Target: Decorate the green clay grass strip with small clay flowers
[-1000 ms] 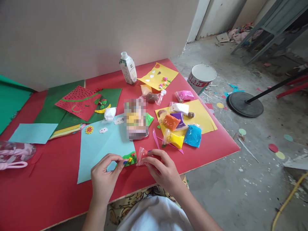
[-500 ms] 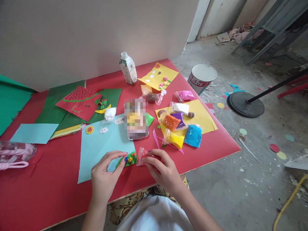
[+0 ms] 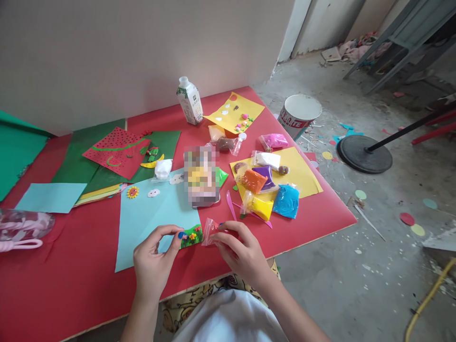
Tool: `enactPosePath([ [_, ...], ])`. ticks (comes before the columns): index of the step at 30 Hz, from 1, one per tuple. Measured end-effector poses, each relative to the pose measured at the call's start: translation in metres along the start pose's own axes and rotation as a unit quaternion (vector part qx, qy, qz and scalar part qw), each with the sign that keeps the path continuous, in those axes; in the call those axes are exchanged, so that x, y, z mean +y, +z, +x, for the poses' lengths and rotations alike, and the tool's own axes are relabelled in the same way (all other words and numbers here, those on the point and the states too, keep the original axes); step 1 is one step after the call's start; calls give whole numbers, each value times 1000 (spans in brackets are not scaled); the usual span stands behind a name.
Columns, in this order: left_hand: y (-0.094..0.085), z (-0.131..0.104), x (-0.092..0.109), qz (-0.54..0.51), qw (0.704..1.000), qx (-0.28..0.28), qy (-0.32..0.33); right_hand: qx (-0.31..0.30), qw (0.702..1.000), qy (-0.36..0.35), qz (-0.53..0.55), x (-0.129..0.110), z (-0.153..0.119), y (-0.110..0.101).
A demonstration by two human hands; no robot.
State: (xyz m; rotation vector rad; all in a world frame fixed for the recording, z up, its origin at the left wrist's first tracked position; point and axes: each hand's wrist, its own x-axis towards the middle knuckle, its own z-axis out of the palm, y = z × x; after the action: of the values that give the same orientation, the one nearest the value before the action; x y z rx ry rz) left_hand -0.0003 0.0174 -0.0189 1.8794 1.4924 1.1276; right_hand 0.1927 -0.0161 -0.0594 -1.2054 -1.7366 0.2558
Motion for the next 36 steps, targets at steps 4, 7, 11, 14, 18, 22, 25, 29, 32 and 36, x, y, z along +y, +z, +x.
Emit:
enactPosePath([
  [4, 1, 0, 1, -11, 1000, -3, 7, -2, 1000, 1, 3, 0, 0, 0],
  [7, 1, -1, -2, -27, 1000, -12, 10, -1, 1000, 2, 4, 0, -1, 1],
  [11, 1, -2, -4, -26, 999, -10, 19, -5, 1000, 3, 4, 1, -1, 1],
  [14, 2, -1, -4, -19, 999, -5, 32, -3, 1000, 4, 6, 1, -2, 1],
  [18, 3, 0, -4, -20, 999, 6, 50, -4, 1000, 3, 8, 1, -2, 1],
  [22, 1, 0, -5, -9, 999, 2, 54, -1, 1000, 0, 8, 1, -2, 1],
  [25, 0, 0, -6, -1, 998, -10, 61, -1, 1000, 2, 8, 1, -2, 1],
  [29, -1, 1, -7, -1, 998, -22, 54, -2, 1000, 5, 5, 1, -2, 1],
  [32, 0, 1, -7, -9, 998, -22, 50, -4, 1000, 4, 4, 1, -2, 1],
  [36, 1, 1, -7, -19, 998, -19, 51, -7, 1000, 2, 0, 1, -2, 1],
])
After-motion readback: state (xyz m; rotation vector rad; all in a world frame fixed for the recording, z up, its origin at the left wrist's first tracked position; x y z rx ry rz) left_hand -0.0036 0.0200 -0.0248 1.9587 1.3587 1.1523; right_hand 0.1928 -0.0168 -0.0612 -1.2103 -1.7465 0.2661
